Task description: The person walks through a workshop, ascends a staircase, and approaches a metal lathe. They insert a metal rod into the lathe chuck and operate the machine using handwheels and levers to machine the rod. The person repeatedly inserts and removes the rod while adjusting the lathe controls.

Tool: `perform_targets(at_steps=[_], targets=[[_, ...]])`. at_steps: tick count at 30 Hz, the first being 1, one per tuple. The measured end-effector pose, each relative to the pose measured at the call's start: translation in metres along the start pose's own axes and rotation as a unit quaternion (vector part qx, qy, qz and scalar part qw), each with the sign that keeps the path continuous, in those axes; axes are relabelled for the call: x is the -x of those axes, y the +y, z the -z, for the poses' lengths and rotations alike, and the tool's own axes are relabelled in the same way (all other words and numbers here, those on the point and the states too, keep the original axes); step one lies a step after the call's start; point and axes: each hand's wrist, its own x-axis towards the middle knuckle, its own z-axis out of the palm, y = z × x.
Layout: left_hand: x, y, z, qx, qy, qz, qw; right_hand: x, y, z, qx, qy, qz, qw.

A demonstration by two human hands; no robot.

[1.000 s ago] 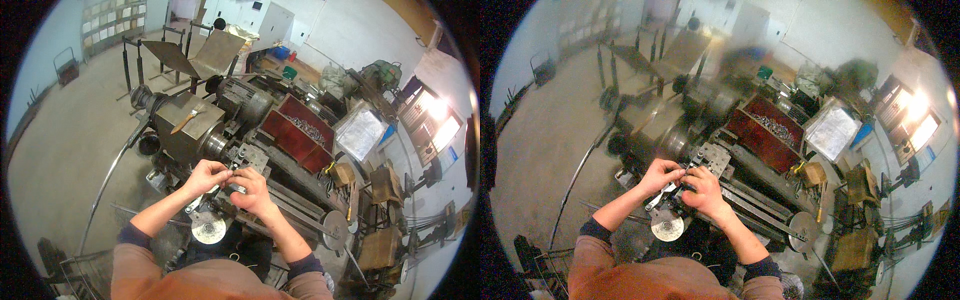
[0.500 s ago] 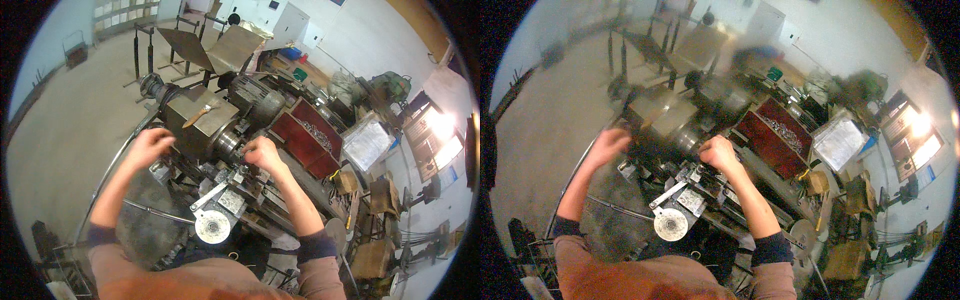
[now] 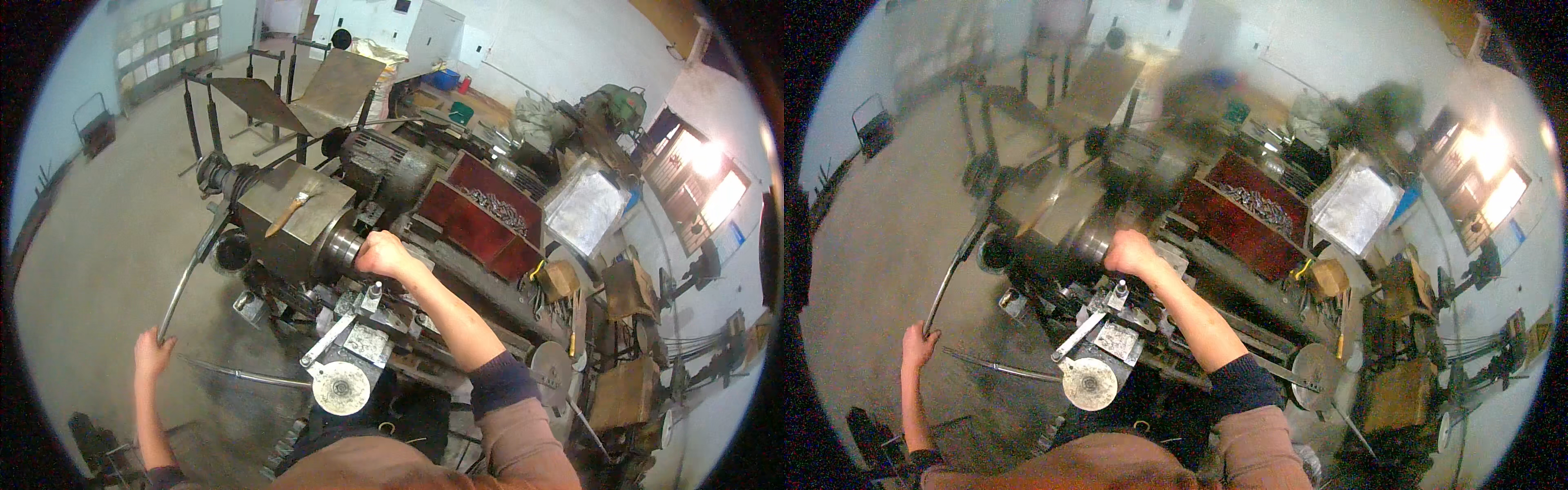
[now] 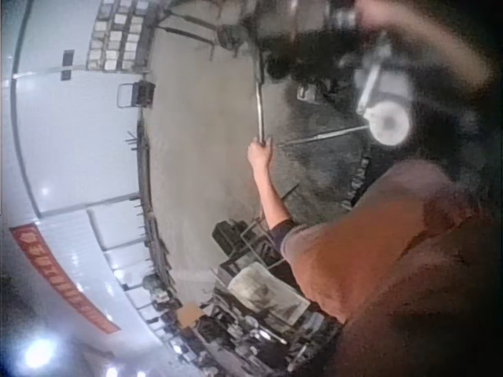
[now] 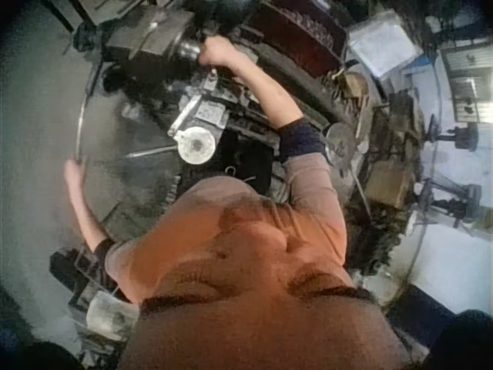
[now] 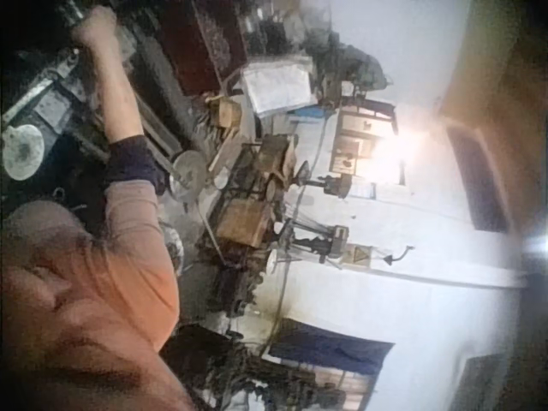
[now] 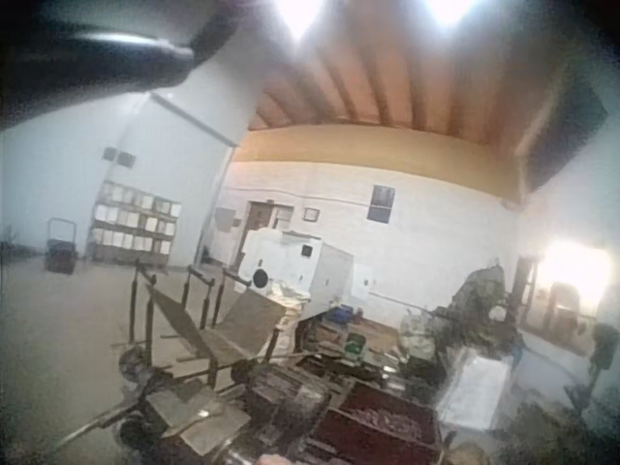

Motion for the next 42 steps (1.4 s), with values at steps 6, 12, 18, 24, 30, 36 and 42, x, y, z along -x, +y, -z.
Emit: perform_targets(at_steps=[6, 12, 18, 24, 30, 36, 42], targets=[[-0.051, -0.011, 0.000, -0.158, 0.003, 0.000, 0.987, 0.012, 0.007, 0.006, -0.030, -0.012, -0.033, 0.999], [-0.130, -0.124, -0.011, -0.242, 0.161, -0.150, 0.945, 0.008, -0.007, 0.007, -0.032, -0.018, -0.062, 0.997], [-0.128, -0.113, -0.003, -0.222, 0.127, -0.130, 0.958, 0.009, -0.012, 0.006, -0.036, 0.008, -0.008, 0.999], [-0.140, -0.105, 0.004, -0.234, 0.107, -0.172, 0.951, 0.008, -0.003, 0.002, -0.035, 0.011, -0.056, 0.998], [-0.165, -0.130, -0.001, -0.249, 0.150, -0.138, 0.947, 0.010, -0.003, 0.003, -0.026, 0.030, -0.021, 0.999], [-0.158, -0.036, -0.002, -0.010, 0.215, -0.129, 0.968, 0.025, -0.009, 0.016, -0.028, 0.055, -0.012, 0.998], [-0.141, 0.059, -0.124, 0.112, -0.178, -0.028, 0.977, 0.124, 0.019, 0.053, -0.054, 0.222, 0.001, 0.973]])
